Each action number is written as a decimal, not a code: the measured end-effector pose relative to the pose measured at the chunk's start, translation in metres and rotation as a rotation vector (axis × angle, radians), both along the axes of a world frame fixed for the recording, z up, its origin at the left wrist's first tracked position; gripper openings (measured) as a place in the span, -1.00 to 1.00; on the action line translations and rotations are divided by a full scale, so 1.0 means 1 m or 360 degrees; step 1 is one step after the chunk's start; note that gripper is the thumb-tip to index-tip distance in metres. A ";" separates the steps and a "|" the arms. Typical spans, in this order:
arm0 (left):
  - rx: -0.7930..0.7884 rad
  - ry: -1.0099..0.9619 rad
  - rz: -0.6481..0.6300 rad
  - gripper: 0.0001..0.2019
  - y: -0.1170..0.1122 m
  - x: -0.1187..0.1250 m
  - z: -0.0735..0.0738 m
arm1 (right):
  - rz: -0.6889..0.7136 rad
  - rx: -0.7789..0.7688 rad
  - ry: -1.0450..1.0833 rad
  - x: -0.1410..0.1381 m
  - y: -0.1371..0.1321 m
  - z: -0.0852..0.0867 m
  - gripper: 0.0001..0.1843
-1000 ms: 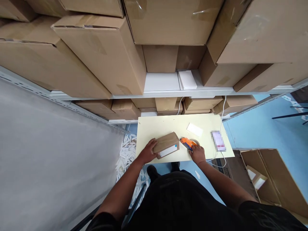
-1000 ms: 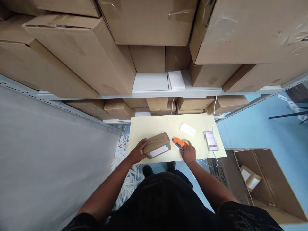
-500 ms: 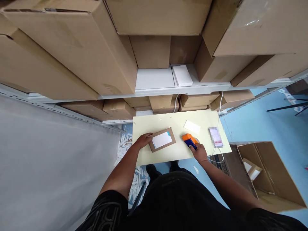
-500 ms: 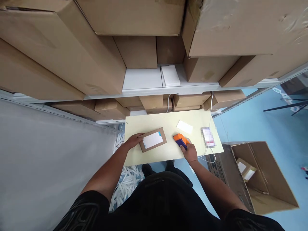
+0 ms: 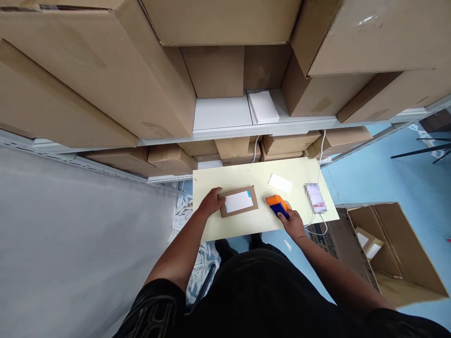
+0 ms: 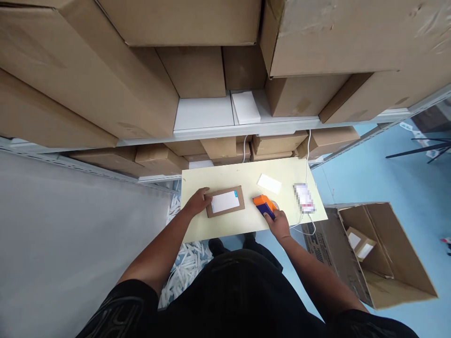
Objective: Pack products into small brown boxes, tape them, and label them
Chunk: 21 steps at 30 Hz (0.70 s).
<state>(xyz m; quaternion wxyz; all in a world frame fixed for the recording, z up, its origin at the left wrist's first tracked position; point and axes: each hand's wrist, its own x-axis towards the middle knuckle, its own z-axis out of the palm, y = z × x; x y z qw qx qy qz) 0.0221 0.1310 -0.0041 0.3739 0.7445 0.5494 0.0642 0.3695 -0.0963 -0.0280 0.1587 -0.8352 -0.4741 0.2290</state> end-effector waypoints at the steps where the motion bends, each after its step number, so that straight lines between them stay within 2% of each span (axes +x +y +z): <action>1: 0.0145 -0.0001 0.0050 -0.51 -0.007 0.004 0.006 | 0.0021 0.0029 0.0010 -0.001 -0.001 0.002 -0.47; 3: 0.0331 -0.0045 0.0117 -0.61 -0.025 0.016 0.021 | 0.0048 0.0082 0.0059 -0.002 -0.002 0.006 -0.47; 4: 0.0298 -0.0099 0.0072 -0.66 -0.034 0.025 0.028 | 0.0046 0.0100 0.0099 -0.003 -0.003 0.008 -0.47; 7: -0.0104 -0.0329 -0.0206 -0.71 -0.059 0.059 0.047 | 0.0046 0.0149 0.0247 -0.006 -0.004 0.017 -0.52; 9: -0.0374 -0.0494 -0.0235 -0.65 -0.069 0.084 0.055 | 0.0105 0.0209 0.0341 -0.008 -0.003 0.024 -0.58; 13: -0.0943 -0.0713 -0.0148 -0.57 -0.076 0.117 0.055 | 0.0285 0.0305 0.0496 -0.009 -0.004 0.041 -0.74; 17: -0.1004 -0.0675 -0.0072 -0.67 -0.083 0.128 0.047 | 0.0396 0.0312 0.0619 -0.005 -0.010 0.050 -0.84; 21: -0.1024 -0.0694 -0.0014 -0.67 -0.092 0.139 0.046 | 0.0366 0.0244 0.0759 0.001 -0.019 0.043 -0.85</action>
